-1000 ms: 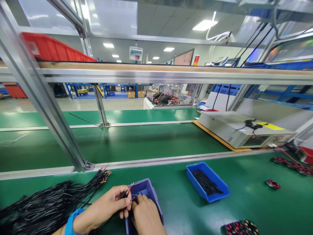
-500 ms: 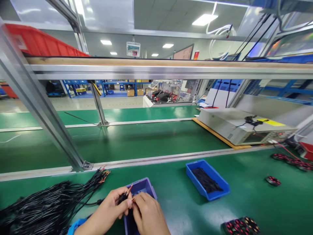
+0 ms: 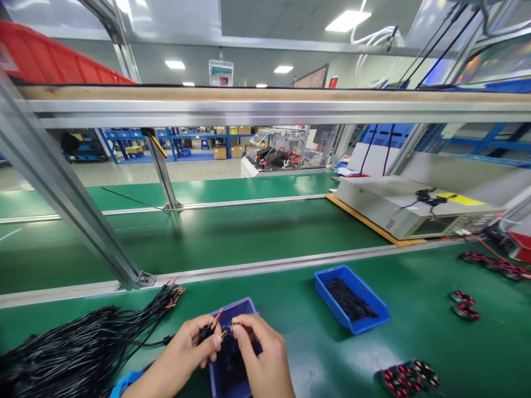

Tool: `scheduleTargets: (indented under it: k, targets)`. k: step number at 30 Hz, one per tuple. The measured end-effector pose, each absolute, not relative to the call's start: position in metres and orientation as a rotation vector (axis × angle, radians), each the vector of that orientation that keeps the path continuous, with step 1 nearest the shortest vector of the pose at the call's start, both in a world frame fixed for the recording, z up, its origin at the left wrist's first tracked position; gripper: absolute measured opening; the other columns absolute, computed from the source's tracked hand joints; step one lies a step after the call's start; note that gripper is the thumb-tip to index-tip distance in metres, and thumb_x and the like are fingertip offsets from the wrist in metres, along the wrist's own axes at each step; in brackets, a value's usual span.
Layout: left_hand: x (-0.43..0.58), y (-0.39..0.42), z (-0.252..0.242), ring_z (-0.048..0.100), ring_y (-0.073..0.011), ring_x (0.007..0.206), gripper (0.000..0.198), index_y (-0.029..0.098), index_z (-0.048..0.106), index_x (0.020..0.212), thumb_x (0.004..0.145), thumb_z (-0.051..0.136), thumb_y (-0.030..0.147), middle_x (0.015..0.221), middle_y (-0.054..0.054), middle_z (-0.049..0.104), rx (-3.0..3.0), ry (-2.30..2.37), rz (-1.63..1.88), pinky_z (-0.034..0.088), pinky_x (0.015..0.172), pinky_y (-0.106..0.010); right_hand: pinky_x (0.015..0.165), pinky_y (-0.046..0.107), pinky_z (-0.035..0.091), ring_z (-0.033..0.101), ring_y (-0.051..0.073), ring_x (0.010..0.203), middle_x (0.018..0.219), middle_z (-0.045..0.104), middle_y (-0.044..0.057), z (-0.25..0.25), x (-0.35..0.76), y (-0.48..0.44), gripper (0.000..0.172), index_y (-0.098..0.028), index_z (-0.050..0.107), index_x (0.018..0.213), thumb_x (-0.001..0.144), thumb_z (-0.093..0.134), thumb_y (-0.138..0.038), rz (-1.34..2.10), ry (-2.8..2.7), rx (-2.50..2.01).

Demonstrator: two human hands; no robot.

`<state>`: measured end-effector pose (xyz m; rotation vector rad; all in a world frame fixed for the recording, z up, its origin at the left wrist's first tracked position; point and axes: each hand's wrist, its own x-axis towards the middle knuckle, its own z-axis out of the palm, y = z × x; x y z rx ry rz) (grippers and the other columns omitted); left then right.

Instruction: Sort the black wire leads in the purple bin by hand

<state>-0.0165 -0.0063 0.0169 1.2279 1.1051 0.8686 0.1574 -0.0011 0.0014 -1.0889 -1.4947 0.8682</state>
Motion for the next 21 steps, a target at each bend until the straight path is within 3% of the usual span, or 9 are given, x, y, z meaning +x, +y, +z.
scheduleTargets:
  k: [8,17,21]
  targets:
    - [-0.018,-0.006,0.017,0.051,-0.0134,0.062,0.042,0.018,0.055,0.076,0.081,0.065,0.058,0.066,0.002,0.053,1.234,1.097,0.863,0.036,0.053,-0.022,0.05,0.018,0.055,0.064,0.014,0.053,0.074,0.074,0.004,-0.003,0.153,-0.005,0.03,-0.023,0.077,0.085,0.089,0.065,-0.05,0.828,-1.476,-1.085]
    - [-0.02,-0.005,0.012,0.054,-0.0145,0.065,0.046,0.018,0.055,0.078,0.079,0.067,0.063,0.069,0.001,0.056,1.21,1.026,0.885,0.04,0.056,-0.023,0.049,0.021,0.059,0.066,0.017,0.052,0.064,0.072,0.005,-0.019,0.149,-0.005,0.04,-0.018,0.078,0.091,0.084,0.069,-0.057,1.005,-1.382,-1.07]
    - [-0.018,-0.004,0.01,0.054,-0.0145,0.063,0.048,0.018,0.056,0.077,0.074,0.071,0.064,0.065,0.002,0.055,1.174,1.022,0.932,0.041,0.056,-0.024,0.046,0.021,0.058,0.067,0.017,0.058,0.078,0.074,0.008,-0.02,0.146,-0.006,0.04,-0.019,0.079,0.094,0.086,0.067,-0.057,1.028,-1.377,-1.043]
